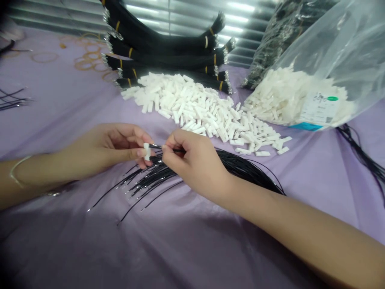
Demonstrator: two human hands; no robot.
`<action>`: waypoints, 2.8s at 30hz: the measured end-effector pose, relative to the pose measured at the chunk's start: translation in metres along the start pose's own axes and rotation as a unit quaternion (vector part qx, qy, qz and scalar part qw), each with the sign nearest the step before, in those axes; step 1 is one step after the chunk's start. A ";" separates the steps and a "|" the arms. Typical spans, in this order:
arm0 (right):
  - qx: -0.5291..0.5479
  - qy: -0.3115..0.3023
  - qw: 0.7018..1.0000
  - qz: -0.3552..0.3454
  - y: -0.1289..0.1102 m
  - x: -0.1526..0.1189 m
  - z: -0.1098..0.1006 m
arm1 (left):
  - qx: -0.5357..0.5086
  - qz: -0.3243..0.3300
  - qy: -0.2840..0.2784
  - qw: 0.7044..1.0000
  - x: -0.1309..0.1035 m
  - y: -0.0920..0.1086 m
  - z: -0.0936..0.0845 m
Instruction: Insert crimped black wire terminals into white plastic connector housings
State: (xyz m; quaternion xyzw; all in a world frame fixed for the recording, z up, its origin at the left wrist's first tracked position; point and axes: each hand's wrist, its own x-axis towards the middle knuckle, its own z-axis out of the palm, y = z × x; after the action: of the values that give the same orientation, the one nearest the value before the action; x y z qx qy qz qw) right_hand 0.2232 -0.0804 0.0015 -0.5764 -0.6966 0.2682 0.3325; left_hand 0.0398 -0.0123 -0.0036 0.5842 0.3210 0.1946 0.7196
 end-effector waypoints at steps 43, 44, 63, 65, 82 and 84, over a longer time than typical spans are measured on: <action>-0.048 -0.038 0.998 -0.031 0.003 0.001 0.004 | 0.060 0.013 0.017 0.998 -0.006 -0.001 0.006; -0.049 -0.035 0.998 -0.031 0.003 0.001 0.005 | 0.065 0.009 0.022 0.998 -0.007 -0.001 0.007; -0.037 -0.018 0.999 -0.011 0.000 0.001 0.010 | 0.095 -0.013 0.055 0.994 -0.010 0.004 0.012; -0.047 -0.010 0.999 -0.013 -0.001 0.001 0.012 | 0.095 -0.010 0.056 0.994 -0.010 0.004 0.013; 0.064 -0.065 0.993 0.073 0.000 0.004 0.001 | 0.148 0.014 0.000 0.989 -0.005 0.007 0.003; 0.062 -0.061 0.994 0.071 0.000 0.003 0.002 | 0.150 0.012 0.006 0.989 -0.005 0.007 0.004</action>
State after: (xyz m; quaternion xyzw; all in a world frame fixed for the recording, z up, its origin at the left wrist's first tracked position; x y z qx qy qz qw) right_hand 0.2209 -0.0770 0.0005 -0.5852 -0.6547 0.3686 0.3050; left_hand 0.0395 -0.0167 0.0050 0.6882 0.3442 0.1561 0.6193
